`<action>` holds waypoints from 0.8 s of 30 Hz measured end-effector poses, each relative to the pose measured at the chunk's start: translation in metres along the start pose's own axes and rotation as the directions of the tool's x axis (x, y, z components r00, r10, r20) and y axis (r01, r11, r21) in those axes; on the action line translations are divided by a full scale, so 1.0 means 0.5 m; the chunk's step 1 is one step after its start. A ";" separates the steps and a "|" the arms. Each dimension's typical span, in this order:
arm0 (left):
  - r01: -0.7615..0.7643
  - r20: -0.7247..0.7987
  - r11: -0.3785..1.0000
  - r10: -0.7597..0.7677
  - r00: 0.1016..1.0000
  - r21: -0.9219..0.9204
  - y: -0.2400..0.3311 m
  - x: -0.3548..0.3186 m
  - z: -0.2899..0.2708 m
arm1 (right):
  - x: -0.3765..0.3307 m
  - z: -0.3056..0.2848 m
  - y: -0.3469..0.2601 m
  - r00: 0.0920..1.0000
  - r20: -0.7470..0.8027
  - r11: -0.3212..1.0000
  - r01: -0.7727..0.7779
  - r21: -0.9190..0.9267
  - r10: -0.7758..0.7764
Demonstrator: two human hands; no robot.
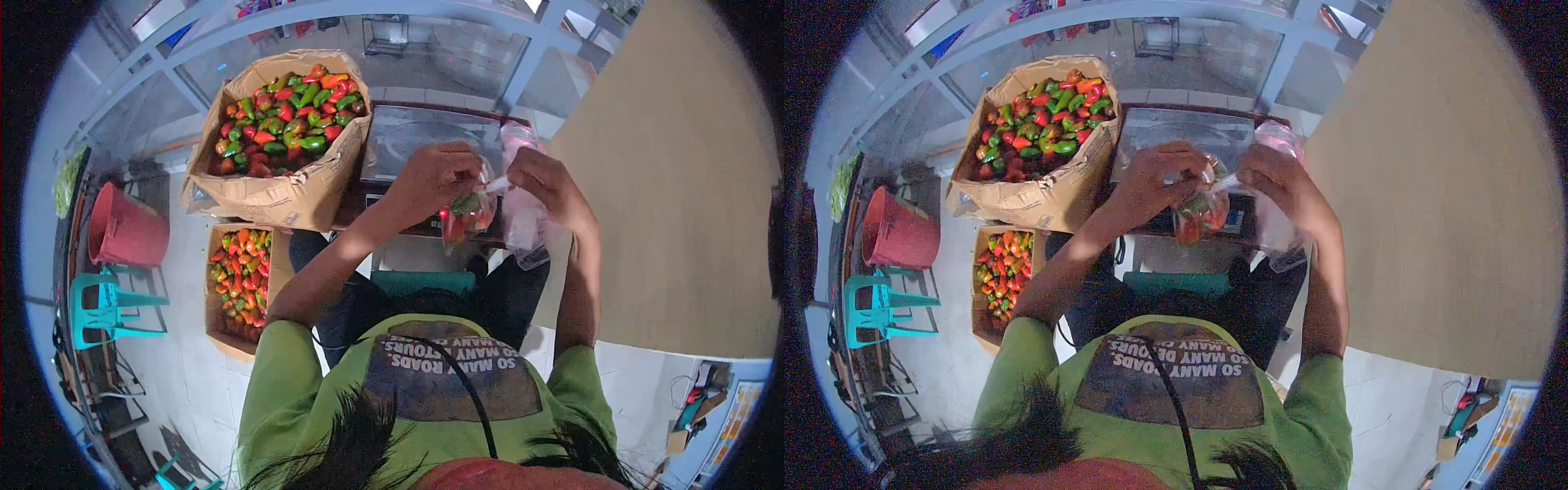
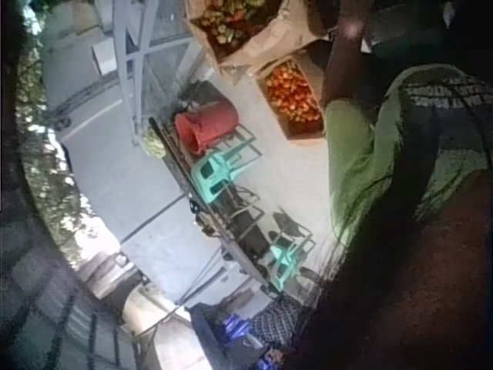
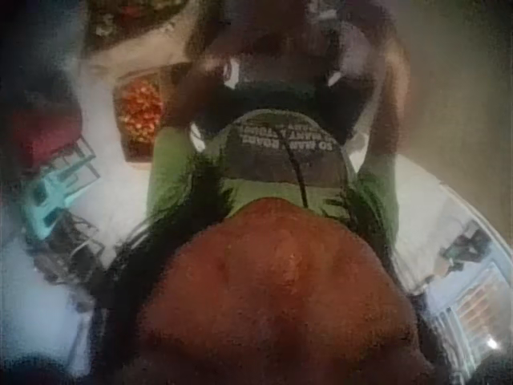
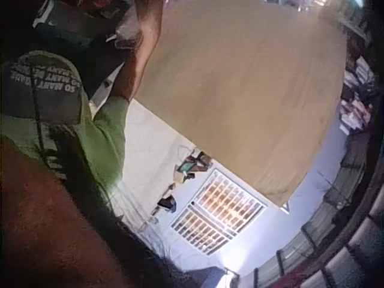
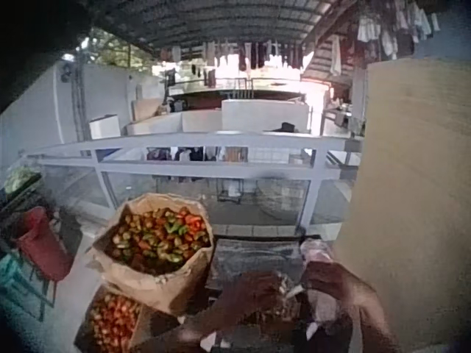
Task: The person packs peppers by hand from a cardboard box onto a scale and then into plastic bags.
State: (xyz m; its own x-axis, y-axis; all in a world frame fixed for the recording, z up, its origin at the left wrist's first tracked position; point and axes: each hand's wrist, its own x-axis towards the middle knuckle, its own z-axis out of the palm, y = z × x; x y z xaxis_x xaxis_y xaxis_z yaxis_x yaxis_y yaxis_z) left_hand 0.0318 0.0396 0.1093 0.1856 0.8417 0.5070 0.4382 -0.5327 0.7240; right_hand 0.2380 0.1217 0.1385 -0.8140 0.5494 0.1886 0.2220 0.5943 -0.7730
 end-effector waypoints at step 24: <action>0.239 -0.514 0.943 -0.328 0.793 -0.233 -0.075 0.005 0.049 | -0.003 0.235 0.072 0.991 0.058 0.241 -0.085 0.967 0.119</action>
State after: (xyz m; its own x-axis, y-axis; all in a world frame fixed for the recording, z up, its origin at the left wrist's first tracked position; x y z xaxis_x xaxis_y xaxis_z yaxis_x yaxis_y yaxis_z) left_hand 0.0375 0.0639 0.0720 -0.4485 0.7968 0.4049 0.2521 -0.3219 0.9126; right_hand 0.1843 0.0732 0.0389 -0.8114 0.5814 0.0602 -0.3961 -0.4713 -0.7880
